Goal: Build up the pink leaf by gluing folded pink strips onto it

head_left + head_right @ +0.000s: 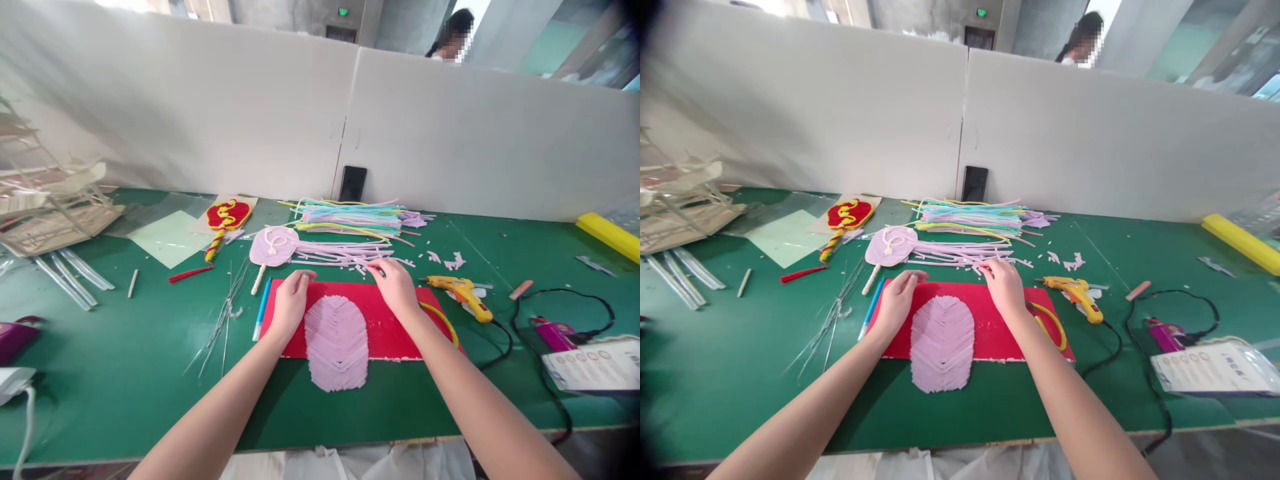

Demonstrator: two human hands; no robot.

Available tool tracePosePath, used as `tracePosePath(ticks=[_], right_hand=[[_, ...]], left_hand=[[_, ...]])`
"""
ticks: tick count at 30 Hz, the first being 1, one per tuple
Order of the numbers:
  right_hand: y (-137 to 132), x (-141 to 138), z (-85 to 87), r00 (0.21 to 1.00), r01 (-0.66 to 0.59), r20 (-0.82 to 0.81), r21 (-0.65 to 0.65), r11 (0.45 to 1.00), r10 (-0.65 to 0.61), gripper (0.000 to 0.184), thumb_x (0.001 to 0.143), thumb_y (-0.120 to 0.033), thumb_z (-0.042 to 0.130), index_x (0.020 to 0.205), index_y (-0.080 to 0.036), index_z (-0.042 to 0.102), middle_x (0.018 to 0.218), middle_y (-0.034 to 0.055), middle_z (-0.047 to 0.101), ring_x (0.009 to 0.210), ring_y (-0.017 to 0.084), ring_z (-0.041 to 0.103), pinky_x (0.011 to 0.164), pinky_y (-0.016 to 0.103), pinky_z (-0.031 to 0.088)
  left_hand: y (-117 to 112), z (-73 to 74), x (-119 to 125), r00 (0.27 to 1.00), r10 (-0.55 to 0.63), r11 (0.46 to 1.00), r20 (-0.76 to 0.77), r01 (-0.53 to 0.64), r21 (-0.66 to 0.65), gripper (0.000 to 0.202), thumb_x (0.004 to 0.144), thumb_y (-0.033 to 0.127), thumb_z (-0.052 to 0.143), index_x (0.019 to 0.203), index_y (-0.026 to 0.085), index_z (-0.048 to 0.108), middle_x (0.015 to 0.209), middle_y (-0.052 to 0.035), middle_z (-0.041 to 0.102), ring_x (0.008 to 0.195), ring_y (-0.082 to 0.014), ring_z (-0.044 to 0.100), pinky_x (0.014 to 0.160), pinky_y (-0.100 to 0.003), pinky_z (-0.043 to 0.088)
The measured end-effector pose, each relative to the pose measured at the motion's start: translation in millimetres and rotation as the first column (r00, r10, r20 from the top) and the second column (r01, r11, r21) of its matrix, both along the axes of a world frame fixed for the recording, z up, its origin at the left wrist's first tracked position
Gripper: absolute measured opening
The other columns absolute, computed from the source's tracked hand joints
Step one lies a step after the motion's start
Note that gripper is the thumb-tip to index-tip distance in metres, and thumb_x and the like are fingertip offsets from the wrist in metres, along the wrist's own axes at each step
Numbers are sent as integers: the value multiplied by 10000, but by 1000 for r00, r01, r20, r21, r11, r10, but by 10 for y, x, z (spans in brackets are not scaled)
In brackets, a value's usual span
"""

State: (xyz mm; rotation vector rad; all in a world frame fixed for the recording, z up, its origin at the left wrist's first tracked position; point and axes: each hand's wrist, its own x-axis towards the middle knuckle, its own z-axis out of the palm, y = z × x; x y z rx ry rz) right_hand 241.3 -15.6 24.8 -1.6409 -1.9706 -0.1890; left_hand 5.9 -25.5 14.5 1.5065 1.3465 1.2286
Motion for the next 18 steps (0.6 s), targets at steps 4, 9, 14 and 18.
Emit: tracePosePath(ticks=[4, 9, 14, 18], right_hand=[[-154, -191, 226, 970, -105, -204, 152, 983, 135, 94, 865, -250, 560, 875, -202, 640, 838, 33, 680, 825, 173, 607, 799, 301, 472], [-484, -451, 342, 894, -198, -399, 62, 978, 206, 52, 827, -214, 600, 813, -216, 650, 791, 10, 681, 777, 164, 624, 757, 296, 492], [-720, -553, 264, 826, -236, -542, -90, 968, 151, 67, 825, -253, 605, 810, -213, 656, 793, 12, 676, 778, 164, 639, 750, 290, 508], [-755, -533, 227, 803, -267, -568, -78, 961, 178, 83, 835, -280, 596, 829, -224, 656, 812, 19, 677, 793, 171, 639, 755, 297, 513]], left_hand=[[-21, 36, 21, 999, -38, 999, 4, 38, 18, 214, 863, 271, 480, 964, 180, 644, 988, -63, 693, 952, -187, 632, 883, -320, 461], [-121, 141, 93, 931, -334, 938, 145, 344, -49, 290, 765, 235, 636, 1046, 166, 642, 954, -66, 708, 882, -180, 656, 835, -300, 500], [-171, 110, 124, 878, -387, 896, 281, 430, -113, 180, 746, 316, 681, 817, 150, 686, 790, -44, 712, 716, -161, 649, 696, -265, 510], [-176, 85, 129, 875, -371, 897, 310, 424, -126, 206, 738, 350, 691, 791, 151, 675, 755, -34, 703, 690, -157, 643, 682, -267, 507]])
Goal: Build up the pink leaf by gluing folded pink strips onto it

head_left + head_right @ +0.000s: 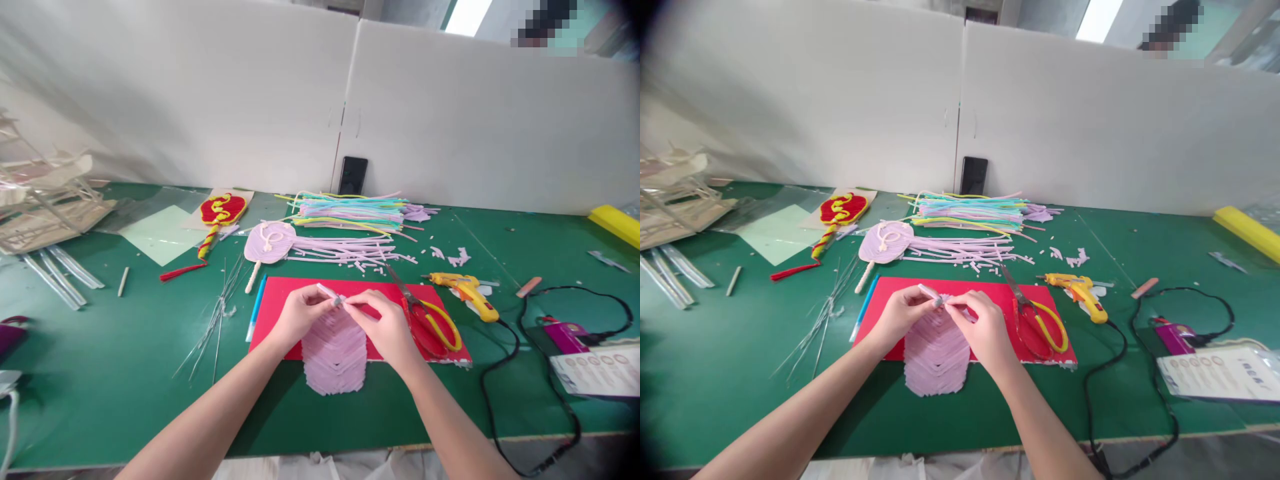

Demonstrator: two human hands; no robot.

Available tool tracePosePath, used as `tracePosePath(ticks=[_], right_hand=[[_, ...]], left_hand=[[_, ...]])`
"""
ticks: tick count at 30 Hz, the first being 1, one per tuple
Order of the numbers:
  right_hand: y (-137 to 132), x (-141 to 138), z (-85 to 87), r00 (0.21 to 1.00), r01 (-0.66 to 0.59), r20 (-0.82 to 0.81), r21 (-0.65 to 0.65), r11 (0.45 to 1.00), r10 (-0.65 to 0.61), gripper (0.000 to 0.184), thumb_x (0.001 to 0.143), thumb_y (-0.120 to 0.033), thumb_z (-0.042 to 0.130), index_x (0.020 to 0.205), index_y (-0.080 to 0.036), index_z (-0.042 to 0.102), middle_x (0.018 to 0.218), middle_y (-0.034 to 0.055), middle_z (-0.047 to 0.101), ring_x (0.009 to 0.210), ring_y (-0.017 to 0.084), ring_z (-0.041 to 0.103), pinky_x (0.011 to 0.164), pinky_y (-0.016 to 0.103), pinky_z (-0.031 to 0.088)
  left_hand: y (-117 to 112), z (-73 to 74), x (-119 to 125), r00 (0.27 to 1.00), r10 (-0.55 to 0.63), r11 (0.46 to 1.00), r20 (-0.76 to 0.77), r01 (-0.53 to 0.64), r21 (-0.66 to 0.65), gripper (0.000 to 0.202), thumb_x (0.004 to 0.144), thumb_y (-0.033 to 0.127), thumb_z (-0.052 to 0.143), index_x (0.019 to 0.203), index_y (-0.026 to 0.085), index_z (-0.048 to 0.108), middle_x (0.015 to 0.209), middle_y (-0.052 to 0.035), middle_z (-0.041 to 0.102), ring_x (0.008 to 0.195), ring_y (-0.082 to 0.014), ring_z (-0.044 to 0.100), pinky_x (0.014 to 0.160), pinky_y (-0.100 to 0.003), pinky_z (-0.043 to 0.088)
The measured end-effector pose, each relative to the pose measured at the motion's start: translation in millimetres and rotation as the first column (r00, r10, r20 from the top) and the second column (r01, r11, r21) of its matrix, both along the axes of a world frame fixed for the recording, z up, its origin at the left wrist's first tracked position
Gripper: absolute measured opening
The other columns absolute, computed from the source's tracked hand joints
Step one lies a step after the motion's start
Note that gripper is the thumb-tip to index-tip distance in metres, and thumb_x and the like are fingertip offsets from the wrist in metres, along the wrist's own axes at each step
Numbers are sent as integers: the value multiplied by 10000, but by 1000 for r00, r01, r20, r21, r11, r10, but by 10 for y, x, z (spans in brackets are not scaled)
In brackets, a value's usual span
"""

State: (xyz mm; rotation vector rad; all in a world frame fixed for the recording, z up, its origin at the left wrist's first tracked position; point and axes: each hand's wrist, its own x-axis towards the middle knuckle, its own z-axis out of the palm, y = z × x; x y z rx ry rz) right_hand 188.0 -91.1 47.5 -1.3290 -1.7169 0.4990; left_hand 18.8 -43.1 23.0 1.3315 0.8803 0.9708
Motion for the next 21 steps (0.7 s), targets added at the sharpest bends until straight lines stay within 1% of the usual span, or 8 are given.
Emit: tracePosePath(ticks=[5, 9, 11, 13, 17, 21], right_hand=[[65, 75, 24, 996, -77, 57, 14, 997, 76, 95, 850, -277, 577, 863, -234, 661, 820, 30, 673, 811, 178, 626, 747, 306, 514], [138, 141, 39, 984, -160, 82, 14, 987, 159, 97, 853, -262, 581, 870, -235, 673, 826, 29, 666, 834, 175, 610, 749, 304, 506], [166, 159, 19, 979, -188, 76, 5, 982, 187, 93, 850, -258, 591, 876, -237, 678, 830, 25, 658, 832, 168, 604, 760, 300, 500], [187, 171, -22, 976, -207, 68, 23, 978, 205, 93, 849, -254, 596, 874, -239, 684, 820, 21, 650, 818, 160, 599, 754, 293, 494], [211, 215, -120, 968, -243, 96, 108, 964, 233, 112, 859, -227, 582, 868, -242, 693, 804, 21, 644, 810, 156, 579, 740, 300, 480], [214, 273, -140, 935, -341, 138, 103, 934, 326, 130, 864, -210, 574, 860, -254, 696, 805, 21, 651, 807, 160, 572, 736, 319, 467]], left_hand=[[-18, 49, 8, 999, 16, 1000, -51, -15, 21, 224, 724, 366, 698, 792, 156, 666, 819, -55, 706, 772, -178, 653, 724, -280, 519], [-6, 51, -8, 998, 13, 1000, -56, -13, 3, 195, 730, 327, 696, 819, 156, 670, 814, -51, 704, 734, -162, 652, 703, -268, 520], [8, 45, -22, 999, 13, 1000, -46, -12, 10, 170, 729, 310, 697, 793, 154, 671, 796, -47, 704, 717, -160, 649, 698, -267, 516], [20, 46, -36, 999, 1, 1000, -52, 0, 25, 147, 732, 299, 693, 755, 155, 672, 779, -43, 703, 721, -163, 648, 707, -271, 511], [30, 72, -57, 994, -65, 997, -92, 69, 38, 116, 747, 271, 678, 712, 161, 675, 741, -29, 699, 733, -165, 645, 727, -267, 496], [39, 117, -82, 971, -197, 980, -132, 200, 11, 122, 746, 277, 673, 693, 168, 682, 733, -27, 702, 735, -175, 651, 720, -266, 495]])
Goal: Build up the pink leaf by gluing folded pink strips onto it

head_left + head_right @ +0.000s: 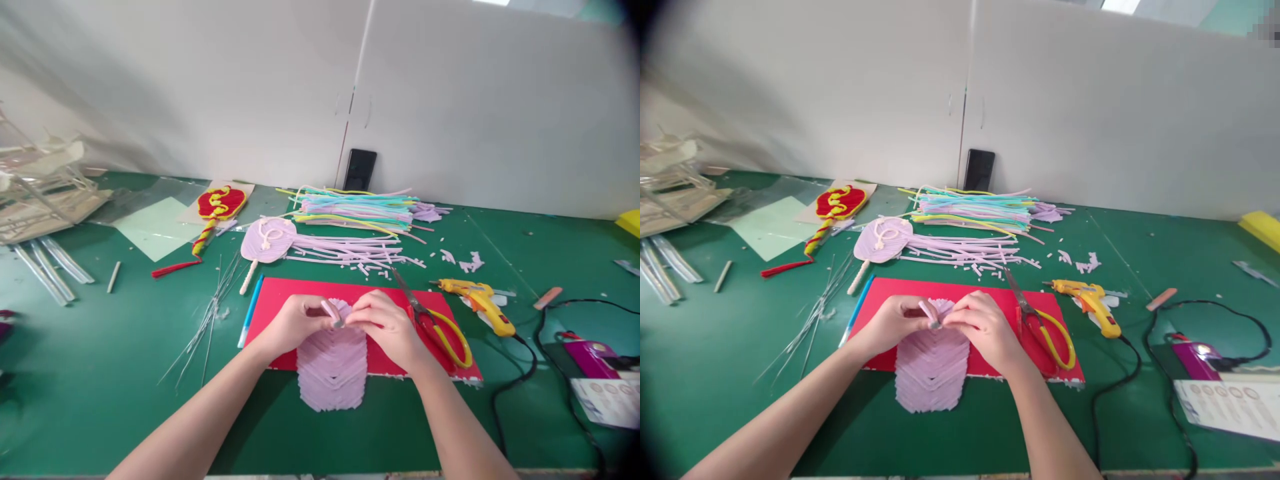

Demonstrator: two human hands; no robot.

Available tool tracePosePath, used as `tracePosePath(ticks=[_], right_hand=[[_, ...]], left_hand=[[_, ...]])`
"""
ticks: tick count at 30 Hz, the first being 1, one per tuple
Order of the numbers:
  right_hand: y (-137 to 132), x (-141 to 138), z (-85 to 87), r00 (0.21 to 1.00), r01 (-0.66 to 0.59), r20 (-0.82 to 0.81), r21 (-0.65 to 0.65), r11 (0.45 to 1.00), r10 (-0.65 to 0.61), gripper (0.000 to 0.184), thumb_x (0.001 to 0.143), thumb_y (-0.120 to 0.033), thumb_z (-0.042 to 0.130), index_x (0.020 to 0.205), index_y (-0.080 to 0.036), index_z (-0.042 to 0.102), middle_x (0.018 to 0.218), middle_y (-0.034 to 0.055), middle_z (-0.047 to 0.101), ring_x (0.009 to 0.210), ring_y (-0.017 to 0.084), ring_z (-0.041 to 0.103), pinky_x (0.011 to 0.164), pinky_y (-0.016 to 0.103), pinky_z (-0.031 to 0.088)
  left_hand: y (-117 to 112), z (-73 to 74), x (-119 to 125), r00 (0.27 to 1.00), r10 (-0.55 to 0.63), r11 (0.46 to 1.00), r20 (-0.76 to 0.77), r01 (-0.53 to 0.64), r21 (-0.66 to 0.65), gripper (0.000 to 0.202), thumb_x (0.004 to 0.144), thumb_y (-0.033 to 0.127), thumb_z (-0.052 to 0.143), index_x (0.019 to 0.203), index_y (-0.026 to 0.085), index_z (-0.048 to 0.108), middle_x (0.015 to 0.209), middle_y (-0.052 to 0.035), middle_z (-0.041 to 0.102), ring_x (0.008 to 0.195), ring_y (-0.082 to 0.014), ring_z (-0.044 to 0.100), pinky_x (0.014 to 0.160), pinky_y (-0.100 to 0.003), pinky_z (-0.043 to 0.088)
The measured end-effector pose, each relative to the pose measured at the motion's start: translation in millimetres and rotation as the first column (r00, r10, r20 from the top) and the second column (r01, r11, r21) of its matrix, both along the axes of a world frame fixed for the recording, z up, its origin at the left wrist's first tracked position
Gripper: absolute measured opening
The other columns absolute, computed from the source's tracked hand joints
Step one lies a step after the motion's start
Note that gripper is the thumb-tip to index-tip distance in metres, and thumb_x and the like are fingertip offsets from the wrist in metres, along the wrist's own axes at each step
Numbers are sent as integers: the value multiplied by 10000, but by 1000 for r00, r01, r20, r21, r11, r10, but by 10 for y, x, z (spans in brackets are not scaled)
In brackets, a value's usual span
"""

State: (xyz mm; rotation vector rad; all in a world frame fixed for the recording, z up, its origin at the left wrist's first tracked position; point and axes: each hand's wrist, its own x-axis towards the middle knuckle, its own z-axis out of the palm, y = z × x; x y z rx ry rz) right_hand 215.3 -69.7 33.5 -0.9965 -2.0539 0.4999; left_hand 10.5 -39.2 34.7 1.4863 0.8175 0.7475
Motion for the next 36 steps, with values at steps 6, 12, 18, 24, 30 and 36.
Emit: tracePosePath(ticks=[6, 12, 18, 24, 30, 36], right_hand=[[-14, 34, 56, 995, -68, -76, -96, 993, 61, 59, 825, -218, 629, 837, -236, 683, 788, 16, 667, 802, 161, 588, 760, 325, 479], [-4, 59, 11, 990, 105, -76, -129, 986, -116, 87, 844, -275, 602, 816, -243, 678, 807, 25, 646, 807, 173, 595, 756, 327, 485], [36, 5, -91, 991, 134, 11, -125, 983, -134, 82, 847, -251, 600, 815, -249, 675, 819, 18, 625, 848, 173, 570, 792, 328, 464], [97, -92, -135, 995, 82, 76, -135, 987, -72, 120, 874, -230, 556, 844, -242, 671, 859, 24, 648, 880, 179, 559, 809, 342, 454], [123, -107, -176, 990, 118, 94, -150, 982, -104, 137, 887, -252, 537, 847, -246, 668, 850, 33, 631, 870, 185, 561, 801, 353, 459], [141, -96, -206, 989, 127, 97, -160, 979, -112, 126, 876, -258, 557, 822, -249, 671, 841, 25, 623, 867, 175, 567, 800, 331, 467]], left_hand=[[2, 43, -22, 993, -117, 992, -25, 116, -43, 134, 731, 304, 678, 707, 173, 685, 725, -34, 701, 723, -186, 656, 711, -282, 502], [98, 42, -102, 968, 244, 970, -57, -242, 33, 188, 809, 314, 566, 895, 169, 652, 882, -64, 703, 820, -183, 656, 772, -302, 512], [79, 58, -154, 737, 605, 779, -301, -469, 415, 159, 855, 274, 500, 873, 194, 637, 867, -38, 676, 808, -181, 635, 748, -294, 500], [-315, 63, 72, 771, 449, 704, -452, 6, 710, 288, 916, 201, 392, 1129, 224, 584, 1108, -84, 643, 983, -211, 619, 845, -356, 513], [-621, -192, 210, 591, 539, 604, -600, 225, 765, 480, 909, 194, 373, 1386, 140, 364, 1406, -146, 446, 1293, -282, 421, 994, -428, 449], [-744, -294, 241, 515, 610, 571, -602, 241, 785, 568, 896, 307, 401, 1390, 32, 341, 1400, -233, 417, 1286, -343, 410, 961, -436, 473]])
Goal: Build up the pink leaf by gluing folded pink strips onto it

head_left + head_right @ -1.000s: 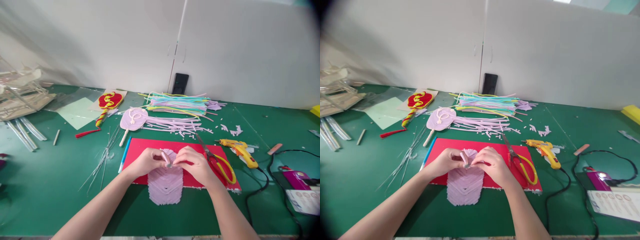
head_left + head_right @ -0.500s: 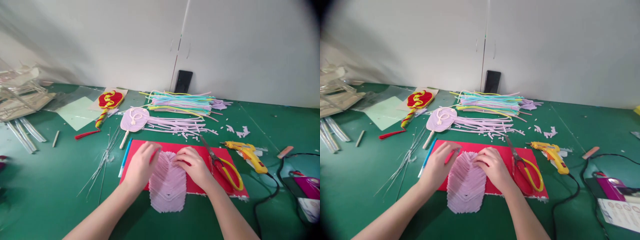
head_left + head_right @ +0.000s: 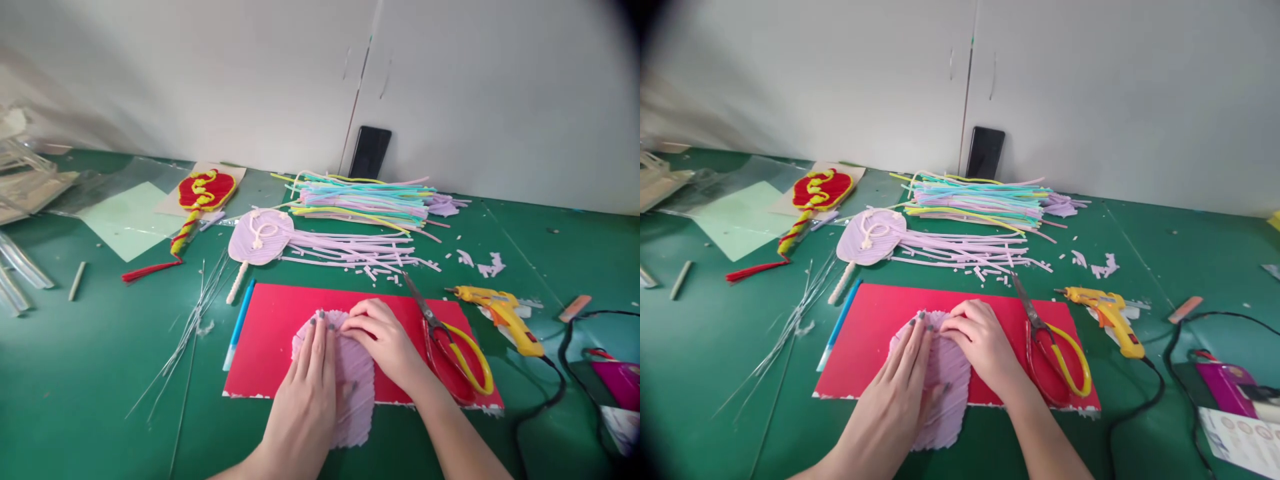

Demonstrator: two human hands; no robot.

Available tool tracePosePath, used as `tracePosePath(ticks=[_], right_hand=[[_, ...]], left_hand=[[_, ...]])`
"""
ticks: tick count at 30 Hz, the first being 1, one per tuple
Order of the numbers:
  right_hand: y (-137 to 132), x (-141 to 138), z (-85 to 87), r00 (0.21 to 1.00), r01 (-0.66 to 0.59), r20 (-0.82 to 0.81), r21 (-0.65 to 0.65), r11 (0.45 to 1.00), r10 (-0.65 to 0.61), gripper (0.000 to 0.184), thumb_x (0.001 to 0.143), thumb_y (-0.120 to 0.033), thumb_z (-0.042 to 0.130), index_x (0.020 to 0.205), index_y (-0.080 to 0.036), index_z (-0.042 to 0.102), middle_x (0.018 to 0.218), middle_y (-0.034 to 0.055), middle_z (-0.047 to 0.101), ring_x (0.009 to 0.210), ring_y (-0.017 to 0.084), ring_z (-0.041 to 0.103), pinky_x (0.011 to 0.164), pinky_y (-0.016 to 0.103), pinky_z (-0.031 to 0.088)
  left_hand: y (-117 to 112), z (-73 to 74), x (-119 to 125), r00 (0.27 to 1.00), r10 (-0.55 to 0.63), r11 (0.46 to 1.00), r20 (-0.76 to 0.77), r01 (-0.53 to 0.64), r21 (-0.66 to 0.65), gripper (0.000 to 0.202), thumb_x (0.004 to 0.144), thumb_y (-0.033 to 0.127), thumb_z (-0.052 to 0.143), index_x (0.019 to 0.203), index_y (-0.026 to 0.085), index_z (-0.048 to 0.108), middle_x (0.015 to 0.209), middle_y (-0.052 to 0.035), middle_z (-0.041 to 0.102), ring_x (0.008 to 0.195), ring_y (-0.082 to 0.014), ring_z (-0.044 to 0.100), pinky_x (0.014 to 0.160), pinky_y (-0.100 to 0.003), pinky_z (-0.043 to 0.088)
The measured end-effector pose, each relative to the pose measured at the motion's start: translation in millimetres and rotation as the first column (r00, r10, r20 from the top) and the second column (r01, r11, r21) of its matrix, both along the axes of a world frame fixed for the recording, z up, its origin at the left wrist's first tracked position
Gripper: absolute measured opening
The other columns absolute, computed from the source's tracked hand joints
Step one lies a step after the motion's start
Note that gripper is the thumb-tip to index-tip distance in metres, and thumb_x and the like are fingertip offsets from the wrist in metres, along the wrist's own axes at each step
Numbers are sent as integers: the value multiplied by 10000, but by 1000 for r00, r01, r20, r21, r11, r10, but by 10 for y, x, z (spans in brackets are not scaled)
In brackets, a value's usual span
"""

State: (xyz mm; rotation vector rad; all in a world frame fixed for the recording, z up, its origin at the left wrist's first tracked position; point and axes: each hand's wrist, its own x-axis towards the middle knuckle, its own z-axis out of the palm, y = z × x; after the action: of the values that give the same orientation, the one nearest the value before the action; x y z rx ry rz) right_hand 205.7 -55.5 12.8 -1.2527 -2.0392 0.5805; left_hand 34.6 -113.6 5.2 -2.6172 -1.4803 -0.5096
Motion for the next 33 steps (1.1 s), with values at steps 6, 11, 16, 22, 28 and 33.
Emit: tracePosePath(ticks=[6, 11, 16, 22, 28, 33], right_hand=[[0, -1, 6, 1000, 28, 8, -28, 999, -28, 125, 871, -288, 562, 814, -252, 667, 836, 25, 605, 865, 176, 572, 803, 329, 467], [-5, -4, 22, 998, 63, 14, -40, 997, -63, 85, 850, -288, 595, 817, -238, 655, 836, 22, 611, 868, 178, 573, 828, 336, 456], [-3, -2, 14, 995, 93, 23, -48, 994, -92, 58, 843, -267, 607, 810, -232, 639, 858, 20, 601, 876, 176, 568, 833, 339, 452], [-8, 23, 3, 994, 108, 27, -43, 993, -107, 20, 831, -241, 623, 847, -230, 630, 911, 21, 594, 916, 176, 563, 859, 342, 449], [-6, 105, -8, 987, 157, 23, -30, 987, -156, 27, 830, -226, 621, 830, -233, 646, 955, 23, 596, 958, 177, 562, 886, 342, 458], [3, 118, 10, 981, 193, 32, -43, 980, -192, 41, 833, -219, 614, 829, -229, 653, 965, 28, 594, 964, 178, 566, 888, 341, 467]], left_hand=[[-4, 13, -1, 1000, 21, 999, -17, -22, -25, 573, 903, 320, 372, 1413, 67, 313, 1394, -212, 435, 1278, -324, 429, 935, -433, 489], [10, 33, -3, 1000, 9, 1000, -28, -10, -10, 550, 901, 338, 369, 1373, 56, 378, 1381, -225, 448, 1268, -339, 438, 917, -437, 493], [2, 78, 24, 994, 45, 999, -101, -47, -25, 480, 909, 284, 382, 1338, 73, 422, 1402, -201, 433, 1290, -311, 417, 955, -410, 470], [1, 107, 44, 989, 53, 999, -136, -53, -1, 454, 902, 274, 408, 1291, 47, 462, 1378, -223, 453, 1257, -326, 454, 943, -408, 479], [16, 115, 35, 992, 37, 999, -119, -37, 7, 461, 898, 287, 424, 1310, 81, 448, 1358, -227, 473, 1249, -334, 459, 930, -415, 485], [14, 110, 32, 995, 33, 999, -99, -35, -19, 480, 889, 287, 455, 1337, 117, 422, 1366, -229, 461, 1262, -339, 442, 934, -426, 477]])
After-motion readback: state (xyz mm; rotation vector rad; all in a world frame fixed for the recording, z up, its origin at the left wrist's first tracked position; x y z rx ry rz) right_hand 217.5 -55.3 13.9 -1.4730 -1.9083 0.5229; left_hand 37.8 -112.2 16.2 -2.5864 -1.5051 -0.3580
